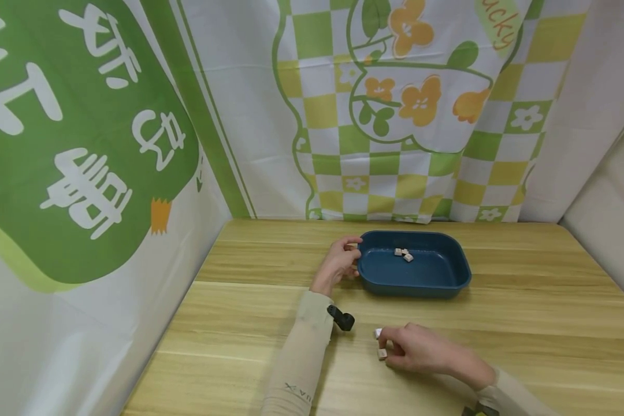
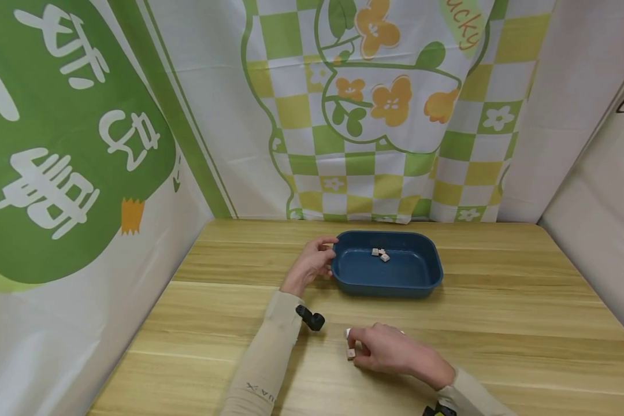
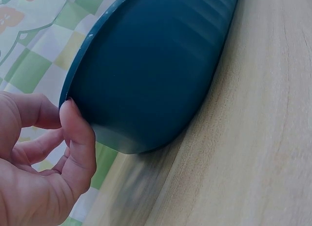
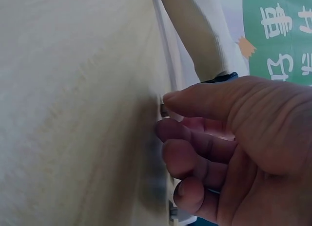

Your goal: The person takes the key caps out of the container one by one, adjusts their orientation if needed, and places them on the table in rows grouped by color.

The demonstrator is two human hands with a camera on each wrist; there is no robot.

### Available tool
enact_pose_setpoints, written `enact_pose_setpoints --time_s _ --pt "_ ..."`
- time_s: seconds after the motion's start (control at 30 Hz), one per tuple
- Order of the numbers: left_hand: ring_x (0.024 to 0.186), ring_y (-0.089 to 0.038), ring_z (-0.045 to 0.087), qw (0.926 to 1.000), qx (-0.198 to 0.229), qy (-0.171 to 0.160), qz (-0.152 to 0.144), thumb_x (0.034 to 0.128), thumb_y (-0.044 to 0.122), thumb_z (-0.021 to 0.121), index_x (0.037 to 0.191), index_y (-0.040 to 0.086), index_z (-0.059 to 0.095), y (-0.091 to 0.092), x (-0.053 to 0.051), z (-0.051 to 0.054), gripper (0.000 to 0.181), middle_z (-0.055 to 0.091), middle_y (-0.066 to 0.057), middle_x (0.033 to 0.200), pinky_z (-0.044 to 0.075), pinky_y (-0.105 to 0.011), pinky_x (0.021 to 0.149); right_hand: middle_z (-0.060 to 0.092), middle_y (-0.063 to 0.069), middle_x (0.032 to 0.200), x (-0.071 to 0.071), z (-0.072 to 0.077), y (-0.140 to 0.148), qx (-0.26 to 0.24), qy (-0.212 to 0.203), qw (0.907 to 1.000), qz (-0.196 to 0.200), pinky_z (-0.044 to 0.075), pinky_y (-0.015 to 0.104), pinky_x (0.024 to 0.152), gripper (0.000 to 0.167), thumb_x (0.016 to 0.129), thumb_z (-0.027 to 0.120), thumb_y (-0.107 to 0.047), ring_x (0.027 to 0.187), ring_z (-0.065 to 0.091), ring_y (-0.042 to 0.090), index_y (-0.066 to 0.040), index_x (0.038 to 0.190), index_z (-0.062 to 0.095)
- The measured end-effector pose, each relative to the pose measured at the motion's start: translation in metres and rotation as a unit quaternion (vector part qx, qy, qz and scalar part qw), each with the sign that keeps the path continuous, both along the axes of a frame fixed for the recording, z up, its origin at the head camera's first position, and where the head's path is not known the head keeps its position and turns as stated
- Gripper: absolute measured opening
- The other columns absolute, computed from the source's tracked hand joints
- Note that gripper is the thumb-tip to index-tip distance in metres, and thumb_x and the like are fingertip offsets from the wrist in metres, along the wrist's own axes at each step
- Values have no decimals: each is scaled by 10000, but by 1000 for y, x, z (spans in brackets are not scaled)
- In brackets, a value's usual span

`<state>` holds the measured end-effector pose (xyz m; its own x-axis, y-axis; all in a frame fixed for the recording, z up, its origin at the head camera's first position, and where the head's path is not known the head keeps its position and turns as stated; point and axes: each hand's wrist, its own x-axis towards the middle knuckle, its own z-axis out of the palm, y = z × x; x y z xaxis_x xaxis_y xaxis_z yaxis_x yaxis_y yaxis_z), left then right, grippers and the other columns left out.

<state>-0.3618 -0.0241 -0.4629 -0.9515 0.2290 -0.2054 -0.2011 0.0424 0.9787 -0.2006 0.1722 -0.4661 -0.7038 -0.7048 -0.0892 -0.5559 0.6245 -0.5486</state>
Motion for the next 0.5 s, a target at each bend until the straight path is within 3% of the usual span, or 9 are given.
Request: enact_pose_setpoints --time_s 0.2,0.5 --pt "673 -167 513 10000 -15 -11 16 926 19 514 1330 141 580 0 -1 -1 426 515 -58 1022 487 -284 499 500 -175 655 -4 7 6 -219 191 9996 -21 376 151 502 119 928 661 -259 544 410 -65 -189 1024 643" --pt "663 -169 505 10000 5 -12 43 932 16 508 1322 153 585 0 -2 0 421 505 -58 1010 483 -304 512 554 -154 697 -25 31 26 -568 622 9959 -321 438 172 529 173 974 605 -267 561 473 -52 -132 1075 642"
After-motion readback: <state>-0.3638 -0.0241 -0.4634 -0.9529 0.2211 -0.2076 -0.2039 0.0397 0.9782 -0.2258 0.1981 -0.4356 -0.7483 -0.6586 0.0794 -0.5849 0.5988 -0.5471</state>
